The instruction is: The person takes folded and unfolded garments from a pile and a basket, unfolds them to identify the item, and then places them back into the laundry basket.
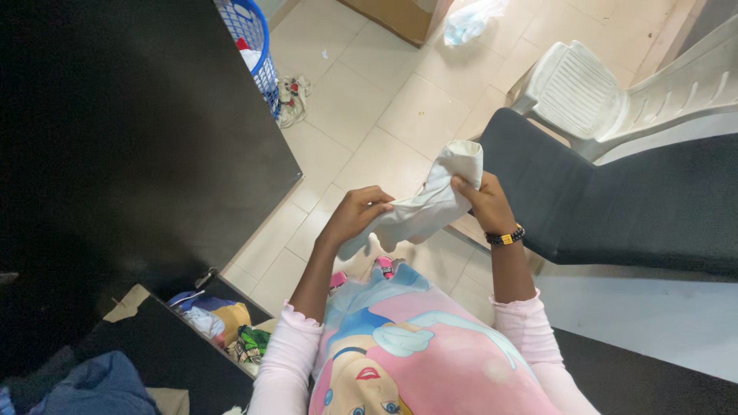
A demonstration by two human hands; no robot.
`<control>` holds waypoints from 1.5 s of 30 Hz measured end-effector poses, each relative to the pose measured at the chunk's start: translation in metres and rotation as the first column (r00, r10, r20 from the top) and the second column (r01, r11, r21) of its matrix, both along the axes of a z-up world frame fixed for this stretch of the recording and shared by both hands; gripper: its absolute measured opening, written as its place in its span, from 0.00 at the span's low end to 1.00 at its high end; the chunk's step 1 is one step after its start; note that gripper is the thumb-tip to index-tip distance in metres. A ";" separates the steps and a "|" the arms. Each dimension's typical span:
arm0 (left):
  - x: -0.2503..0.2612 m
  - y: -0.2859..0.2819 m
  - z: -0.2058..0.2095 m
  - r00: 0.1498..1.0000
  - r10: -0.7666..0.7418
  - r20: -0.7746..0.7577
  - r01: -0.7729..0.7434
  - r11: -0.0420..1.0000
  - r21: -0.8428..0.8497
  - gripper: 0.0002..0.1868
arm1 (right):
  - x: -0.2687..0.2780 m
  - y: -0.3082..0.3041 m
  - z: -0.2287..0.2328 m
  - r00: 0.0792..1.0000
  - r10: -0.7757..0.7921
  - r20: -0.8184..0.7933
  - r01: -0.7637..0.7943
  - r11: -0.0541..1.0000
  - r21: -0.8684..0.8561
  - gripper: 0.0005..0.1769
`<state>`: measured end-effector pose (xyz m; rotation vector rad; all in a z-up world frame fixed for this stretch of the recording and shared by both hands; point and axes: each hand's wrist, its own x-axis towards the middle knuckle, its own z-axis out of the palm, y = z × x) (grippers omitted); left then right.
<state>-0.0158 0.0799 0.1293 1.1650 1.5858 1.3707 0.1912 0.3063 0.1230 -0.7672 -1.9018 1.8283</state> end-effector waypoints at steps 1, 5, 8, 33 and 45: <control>-0.001 -0.001 0.007 1.000 -0.004 0.000 0.004 1.000 0.003 0.07 | 0.003 0.001 0.000 0.998 0.064 -0.027 -0.067 0.994 -0.089 0.11; 0.007 -0.002 0.038 0.825 0.241 -0.511 -0.176 0.969 0.173 0.06 | 0.003 0.002 -0.008 0.967 0.202 -0.154 -0.239 0.929 -0.283 0.16; 0.016 0.004 0.045 0.832 0.250 -0.496 -0.290 0.957 -0.004 0.07 | -0.005 -0.011 -0.014 0.961 0.146 -0.235 -0.239 0.864 -0.442 0.17; 0.027 0.019 0.027 0.972 0.234 -0.018 -0.234 0.972 -0.031 0.14 | -0.048 -0.034 0.011 0.929 0.258 -0.267 -0.319 0.923 -0.217 0.16; 0.003 0.008 0.029 0.939 0.337 0.072 -0.330 0.939 -0.101 0.11 | -0.049 -0.070 -0.035 0.974 0.134 0.182 -0.218 0.764 0.607 0.48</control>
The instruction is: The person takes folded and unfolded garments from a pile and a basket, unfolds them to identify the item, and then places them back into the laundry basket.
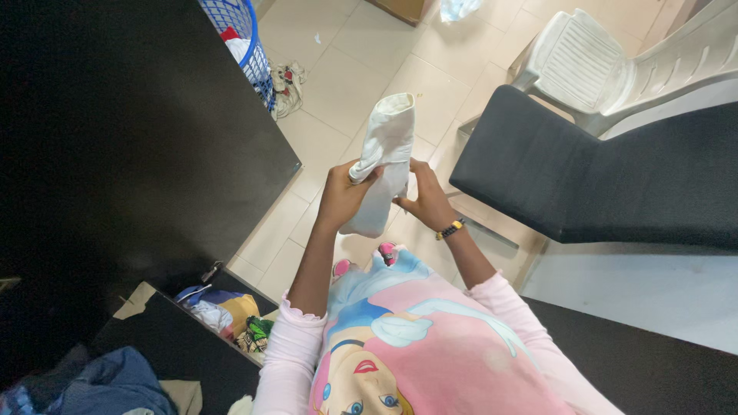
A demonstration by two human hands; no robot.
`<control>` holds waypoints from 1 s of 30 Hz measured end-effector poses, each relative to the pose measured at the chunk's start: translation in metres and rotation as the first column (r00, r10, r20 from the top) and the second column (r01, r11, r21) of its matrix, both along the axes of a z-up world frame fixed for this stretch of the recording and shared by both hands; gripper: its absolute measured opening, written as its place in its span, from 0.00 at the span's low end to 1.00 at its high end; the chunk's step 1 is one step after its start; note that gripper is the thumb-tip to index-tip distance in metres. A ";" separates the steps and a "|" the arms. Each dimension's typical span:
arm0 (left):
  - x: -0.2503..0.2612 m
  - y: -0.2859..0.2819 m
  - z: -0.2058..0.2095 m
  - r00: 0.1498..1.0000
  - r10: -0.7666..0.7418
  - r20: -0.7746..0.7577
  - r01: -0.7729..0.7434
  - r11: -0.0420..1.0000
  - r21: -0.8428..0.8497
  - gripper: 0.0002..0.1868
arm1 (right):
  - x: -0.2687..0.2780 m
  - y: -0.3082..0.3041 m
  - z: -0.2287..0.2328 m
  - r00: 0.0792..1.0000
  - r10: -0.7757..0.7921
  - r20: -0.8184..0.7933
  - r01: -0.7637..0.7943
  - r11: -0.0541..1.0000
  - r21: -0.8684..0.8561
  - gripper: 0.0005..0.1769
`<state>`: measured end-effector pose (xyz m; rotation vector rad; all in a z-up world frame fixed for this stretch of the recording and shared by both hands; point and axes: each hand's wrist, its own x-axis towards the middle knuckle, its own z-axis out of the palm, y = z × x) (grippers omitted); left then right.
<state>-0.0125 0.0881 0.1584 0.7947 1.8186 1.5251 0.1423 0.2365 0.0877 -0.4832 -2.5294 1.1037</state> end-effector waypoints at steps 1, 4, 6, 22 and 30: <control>-0.001 -0.001 0.000 1.000 0.002 -0.001 -0.002 1.000 0.000 0.11 | -0.004 0.000 -0.013 0.997 -0.045 -0.059 0.048 0.998 0.041 0.44; -0.006 -0.004 -0.005 1.000 -0.020 0.020 0.018 0.994 0.106 0.10 | -0.014 0.003 -0.042 0.990 -0.112 -0.091 0.118 0.991 0.061 0.30; -0.011 -0.008 -0.010 1.000 0.006 0.021 -0.009 0.991 0.133 0.10 | -0.017 0.007 -0.051 0.989 -0.133 -0.061 0.136 0.990 0.043 0.21; 0.005 -0.009 -0.003 0.861 0.472 -0.191 -0.478 0.878 0.019 0.12 | -0.025 0.009 -0.007 0.952 -0.132 0.277 0.234 0.896 -0.377 0.13; 0.012 0.004 -0.010 0.810 0.564 -0.163 -0.537 0.824 0.180 0.15 | -0.039 -0.033 -0.033 0.976 0.145 0.164 -0.101 0.962 -0.252 0.23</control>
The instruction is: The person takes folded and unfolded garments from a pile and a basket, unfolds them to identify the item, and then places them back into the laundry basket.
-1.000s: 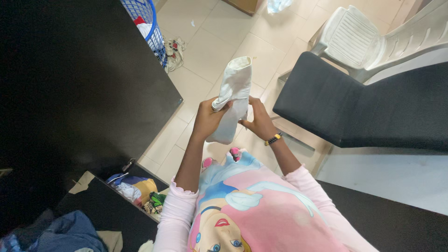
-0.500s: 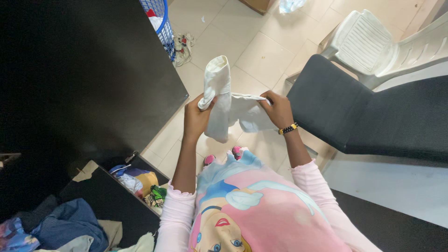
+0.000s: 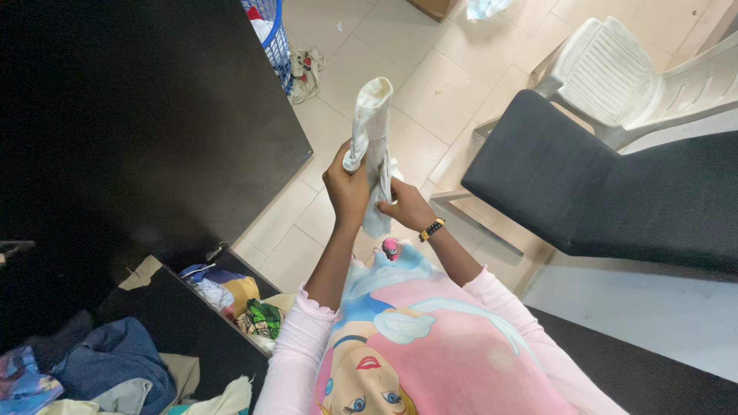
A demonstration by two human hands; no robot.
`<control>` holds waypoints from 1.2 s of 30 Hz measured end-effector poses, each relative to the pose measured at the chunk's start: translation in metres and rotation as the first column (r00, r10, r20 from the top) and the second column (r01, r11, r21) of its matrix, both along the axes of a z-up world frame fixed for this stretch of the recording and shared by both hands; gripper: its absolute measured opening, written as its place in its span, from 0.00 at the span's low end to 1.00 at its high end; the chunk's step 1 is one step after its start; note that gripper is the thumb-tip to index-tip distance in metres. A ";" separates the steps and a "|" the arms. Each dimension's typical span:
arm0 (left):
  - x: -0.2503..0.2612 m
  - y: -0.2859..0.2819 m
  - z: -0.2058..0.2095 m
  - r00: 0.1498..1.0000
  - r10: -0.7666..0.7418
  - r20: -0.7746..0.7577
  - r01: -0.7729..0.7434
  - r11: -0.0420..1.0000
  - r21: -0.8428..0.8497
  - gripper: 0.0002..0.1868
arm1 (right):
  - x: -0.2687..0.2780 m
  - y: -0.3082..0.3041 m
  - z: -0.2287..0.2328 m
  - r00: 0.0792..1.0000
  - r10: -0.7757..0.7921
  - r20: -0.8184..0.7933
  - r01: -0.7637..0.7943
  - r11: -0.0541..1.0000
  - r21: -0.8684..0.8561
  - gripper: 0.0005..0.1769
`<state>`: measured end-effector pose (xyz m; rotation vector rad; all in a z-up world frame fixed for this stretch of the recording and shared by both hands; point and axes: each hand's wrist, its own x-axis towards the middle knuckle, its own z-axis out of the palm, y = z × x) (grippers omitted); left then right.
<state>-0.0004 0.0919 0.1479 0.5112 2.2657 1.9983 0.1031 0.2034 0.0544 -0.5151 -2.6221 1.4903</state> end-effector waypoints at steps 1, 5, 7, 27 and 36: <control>-0.001 0.000 0.000 1.000 0.002 -0.001 -0.002 1.000 0.000 0.15 | -0.001 -0.002 -0.001 0.998 -0.032 0.045 0.032 0.999 -0.012 0.23; -0.005 -0.001 0.001 0.998 0.058 0.021 -0.058 0.998 -0.010 0.12 | 0.006 -0.008 0.008 0.991 -0.131 -0.038 0.128 0.989 -0.072 0.27; -0.006 -0.002 0.002 0.994 0.076 0.073 -0.074 0.997 -0.035 0.11 | 0.008 -0.009 0.015 0.990 -0.130 -0.059 0.126 0.990 -0.071 0.25; 0.003 0.000 -0.005 0.989 -0.002 0.147 -0.007 0.998 0.064 0.12 | 0.002 0.023 -0.003 0.829 -0.507 0.238 0.442 0.330 -0.834 0.29; -0.012 -0.024 -0.013 0.974 -0.198 0.110 0.197 0.980 0.022 0.10 | 0.016 0.071 -0.001 0.852 -0.499 0.157 0.370 0.363 -0.855 0.23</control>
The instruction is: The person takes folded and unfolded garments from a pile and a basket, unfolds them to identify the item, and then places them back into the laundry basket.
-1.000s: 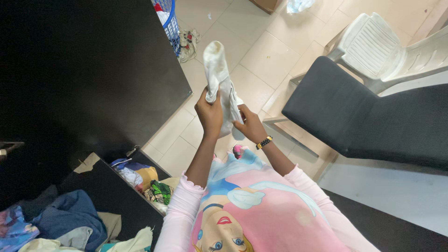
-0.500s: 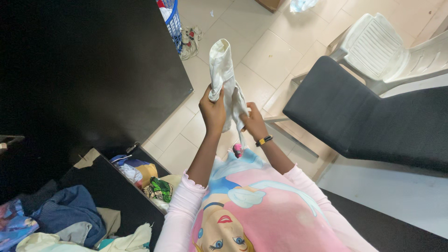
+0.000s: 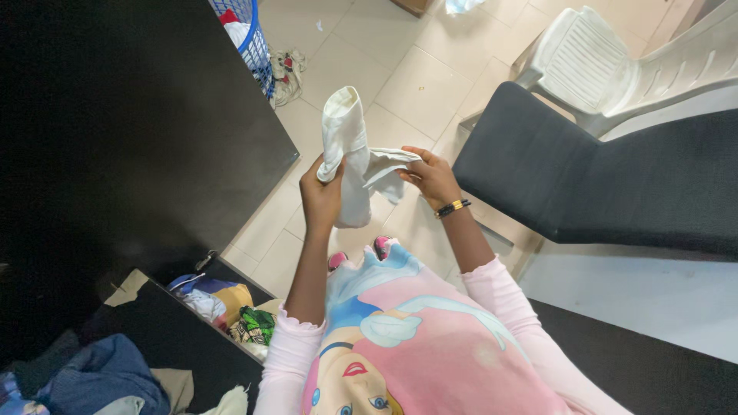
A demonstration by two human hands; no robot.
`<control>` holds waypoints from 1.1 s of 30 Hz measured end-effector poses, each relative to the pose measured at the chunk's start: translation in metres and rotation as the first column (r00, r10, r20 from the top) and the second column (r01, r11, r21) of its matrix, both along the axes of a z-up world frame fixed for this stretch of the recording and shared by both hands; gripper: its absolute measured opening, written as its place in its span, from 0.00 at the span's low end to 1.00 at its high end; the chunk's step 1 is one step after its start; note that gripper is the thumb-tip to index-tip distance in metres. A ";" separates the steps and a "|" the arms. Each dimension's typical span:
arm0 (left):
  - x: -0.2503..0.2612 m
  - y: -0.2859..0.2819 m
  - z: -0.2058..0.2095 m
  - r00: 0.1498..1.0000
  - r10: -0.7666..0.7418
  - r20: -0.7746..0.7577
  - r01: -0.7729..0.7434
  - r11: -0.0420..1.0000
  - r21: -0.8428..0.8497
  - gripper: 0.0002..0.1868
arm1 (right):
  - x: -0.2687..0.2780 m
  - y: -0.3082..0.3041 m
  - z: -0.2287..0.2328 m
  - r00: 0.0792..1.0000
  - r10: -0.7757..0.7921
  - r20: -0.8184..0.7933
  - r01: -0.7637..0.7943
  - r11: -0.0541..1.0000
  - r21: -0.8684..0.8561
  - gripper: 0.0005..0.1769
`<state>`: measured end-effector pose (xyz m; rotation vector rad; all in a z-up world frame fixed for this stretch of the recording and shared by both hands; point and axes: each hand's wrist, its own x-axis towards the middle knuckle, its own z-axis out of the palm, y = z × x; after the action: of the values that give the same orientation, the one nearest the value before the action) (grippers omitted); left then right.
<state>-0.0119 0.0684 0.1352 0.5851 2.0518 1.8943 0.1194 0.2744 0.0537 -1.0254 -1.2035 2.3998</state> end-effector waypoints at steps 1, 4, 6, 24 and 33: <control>-0.004 -0.004 -0.001 1.000 0.001 0.000 -0.001 1.000 -0.001 0.10 | 0.003 0.005 0.006 0.995 0.088 -0.047 -0.084 0.994 0.066 0.27; -0.018 -0.015 -0.004 0.990 -0.122 0.066 0.124 0.992 -0.026 0.10 | 0.010 0.009 0.030 0.967 0.249 -0.062 -0.226 0.942 0.249 0.33; -0.029 -0.022 -0.006 0.960 -0.279 0.023 0.279 0.960 0.022 0.09 | 0.014 0.007 0.047 0.949 0.313 -0.025 -0.284 0.890 0.357 0.34; -0.045 -0.030 0.000 0.897 -0.429 0.104 0.435 0.900 -0.037 0.09 | 0.010 -0.004 0.088 0.889 0.258 0.379 -0.428 0.171 0.887 0.14; -0.050 -0.038 0.006 0.766 -0.626 0.146 0.633 0.774 -0.010 0.09 | 0.011 -0.006 0.082 0.943 0.230 0.239 -0.282 0.176 0.943 0.09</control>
<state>-0.0615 0.0299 0.1414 0.9596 1.5373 1.4154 0.1306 0.2682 0.1360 -0.3862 -2.5302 1.1116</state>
